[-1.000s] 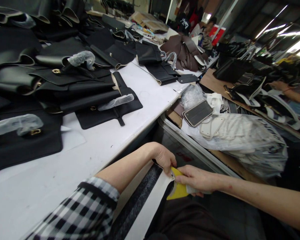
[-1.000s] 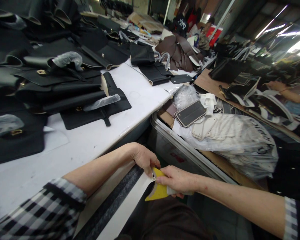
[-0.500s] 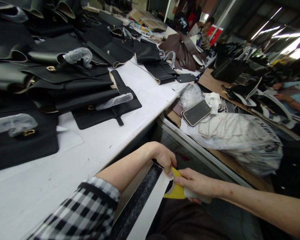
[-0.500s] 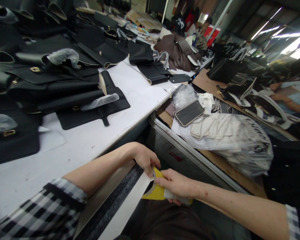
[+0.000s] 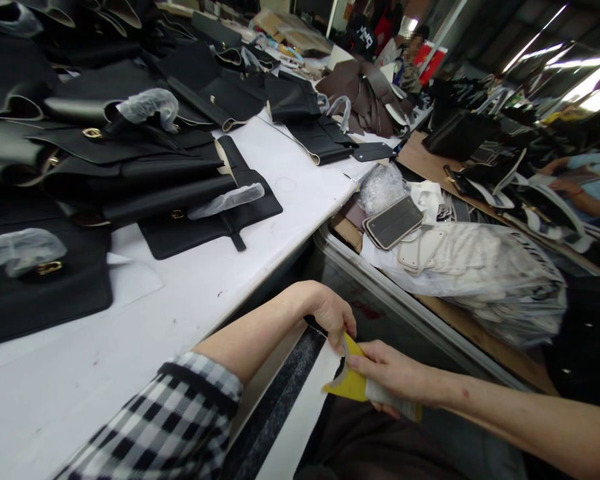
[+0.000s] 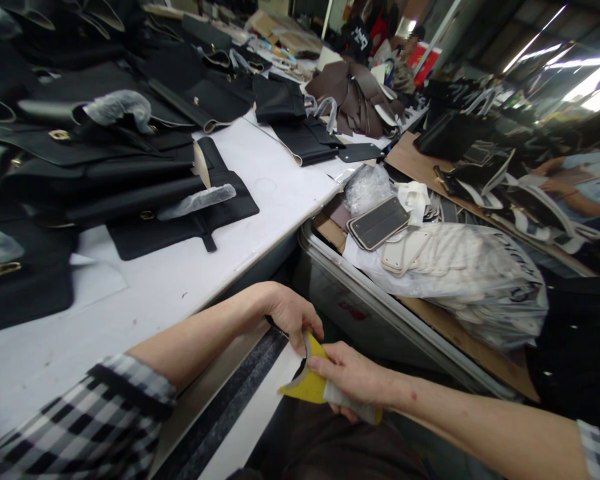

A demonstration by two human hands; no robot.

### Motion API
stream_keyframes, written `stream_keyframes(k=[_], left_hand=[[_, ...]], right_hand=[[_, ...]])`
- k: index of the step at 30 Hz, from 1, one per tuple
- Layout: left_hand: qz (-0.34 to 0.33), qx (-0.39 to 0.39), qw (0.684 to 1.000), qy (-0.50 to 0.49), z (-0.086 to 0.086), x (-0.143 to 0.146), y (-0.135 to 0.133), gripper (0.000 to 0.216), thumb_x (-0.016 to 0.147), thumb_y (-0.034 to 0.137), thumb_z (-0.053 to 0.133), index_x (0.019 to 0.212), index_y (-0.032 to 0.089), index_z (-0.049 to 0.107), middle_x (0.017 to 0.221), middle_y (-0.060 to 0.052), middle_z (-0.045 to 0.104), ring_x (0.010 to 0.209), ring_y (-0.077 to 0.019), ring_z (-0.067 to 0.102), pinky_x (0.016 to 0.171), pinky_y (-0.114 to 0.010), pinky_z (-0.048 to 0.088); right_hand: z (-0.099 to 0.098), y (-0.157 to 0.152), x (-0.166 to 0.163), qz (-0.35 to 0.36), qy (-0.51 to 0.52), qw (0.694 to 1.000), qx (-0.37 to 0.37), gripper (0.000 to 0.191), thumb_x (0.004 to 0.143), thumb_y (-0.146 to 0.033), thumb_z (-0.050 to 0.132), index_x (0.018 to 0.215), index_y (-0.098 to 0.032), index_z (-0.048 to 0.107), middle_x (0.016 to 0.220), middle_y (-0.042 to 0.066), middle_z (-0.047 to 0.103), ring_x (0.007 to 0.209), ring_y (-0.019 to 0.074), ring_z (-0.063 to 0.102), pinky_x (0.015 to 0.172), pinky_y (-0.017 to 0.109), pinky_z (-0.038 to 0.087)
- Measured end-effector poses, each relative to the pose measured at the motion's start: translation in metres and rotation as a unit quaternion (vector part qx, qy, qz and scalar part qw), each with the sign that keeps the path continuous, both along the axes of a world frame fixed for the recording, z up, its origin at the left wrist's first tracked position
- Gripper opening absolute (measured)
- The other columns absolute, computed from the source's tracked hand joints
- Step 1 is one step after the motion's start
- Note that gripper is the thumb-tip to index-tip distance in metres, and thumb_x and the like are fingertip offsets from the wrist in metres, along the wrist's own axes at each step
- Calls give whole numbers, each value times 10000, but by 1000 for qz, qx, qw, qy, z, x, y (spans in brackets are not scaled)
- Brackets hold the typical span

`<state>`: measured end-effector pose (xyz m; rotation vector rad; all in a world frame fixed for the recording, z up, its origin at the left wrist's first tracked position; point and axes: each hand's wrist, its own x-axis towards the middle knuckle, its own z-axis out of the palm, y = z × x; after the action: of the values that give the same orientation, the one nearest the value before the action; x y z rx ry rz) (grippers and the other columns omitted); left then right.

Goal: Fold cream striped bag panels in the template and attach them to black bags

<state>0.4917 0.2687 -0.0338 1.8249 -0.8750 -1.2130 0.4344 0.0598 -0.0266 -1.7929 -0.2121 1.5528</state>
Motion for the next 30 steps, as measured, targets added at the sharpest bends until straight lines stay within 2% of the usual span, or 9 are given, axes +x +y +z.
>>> stream_keyframes(k=[11, 14, 17, 19, 22, 24, 27, 30], left_hand=[[-12, 32, 999, 18, 6, 1, 2, 600, 596, 267, 779, 1178, 166, 673, 1082, 6, 721, 1025, -229, 642, 899, -284, 503], [-14, 57, 998, 7, 16, 1, 8, 579, 611, 251, 769, 1180, 187, 679, 1043, 22, 733, 994, -215, 654, 882, -265, 507], [-3, 93, 996, -17, 29, -2, 16, 562, 689, 237, 712, 1240, 147, 641, 1104, -18, 725, 1013, -200, 651, 870, -237, 501], [13, 120, 992, -41, 38, -6, 20, 489, 774, 285, 649, 1241, 137, 641, 1150, -46, 712, 1023, -197, 647, 858, -231, 495], [36, 167, 982, -78, 51, -14, 17, 407, 848, 411, 580, 1154, 169, 696, 1112, -59, 725, 973, -211, 658, 799, -257, 498], [46, 195, 975, -97, 57, -20, 11, 406, 824, 453, 612, 1102, 177, 720, 1078, -67, 734, 938, -221, 662, 765, -270, 497], [49, 223, 968, -107, 62, -25, 0, 400, 748, 417, 712, 1063, 171, 737, 1069, -77, 737, 936, -231, 659, 760, -278, 493], [50, 241, 964, -95, 64, -27, -7, 403, 725, 381, 749, 1060, 158, 740, 1055, -80, 742, 917, -225, 660, 752, -273, 497]], right_hand=[[2, 15, -14, -51, 51, 997, 12, 591, 847, -760, 443, 934, -176, 472, 524, 4, 602, 334, 116, 516, 310, 161, 391], [-1, 15, -20, -61, 84, 995, 6, 621, 852, -774, 403, 875, -161, 501, 519, 30, 610, 341, 134, 539, 307, 173, 396], [-4, 17, -29, -84, 109, 991, -2, 640, 856, -774, 378, 870, -150, 518, 504, 45, 608, 335, 149, 544, 297, 191, 402], [-5, 20, -36, -98, 112, 989, -10, 658, 864, -773, 346, 830, -142, 527, 480, 55, 593, 320, 156, 534, 289, 206, 405], [-4, 26, -46, -123, 109, 986, -14, 674, 875, -772, 290, 718, -158, 518, 439, 60, 564, 297, 163, 514, 279, 232, 411], [-4, 30, -52, -137, 113, 984, -3, 683, 871, -781, 279, 654, -176, 508, 412, 64, 547, 288, 167, 506, 268, 229, 389], [-4, 33, -60, -154, 126, 980, 21, 718, 891, -758, 249, 569, -169, 502, 390, 91, 525, 280, 161, 494, 263, 218, 367], [-5, 37, -66, -174, 140, 975, 5, 697, 939, -691, 170, 649, -156, 508, 398, 85, 526, 284, 174, 501, 278, 253, 423]])
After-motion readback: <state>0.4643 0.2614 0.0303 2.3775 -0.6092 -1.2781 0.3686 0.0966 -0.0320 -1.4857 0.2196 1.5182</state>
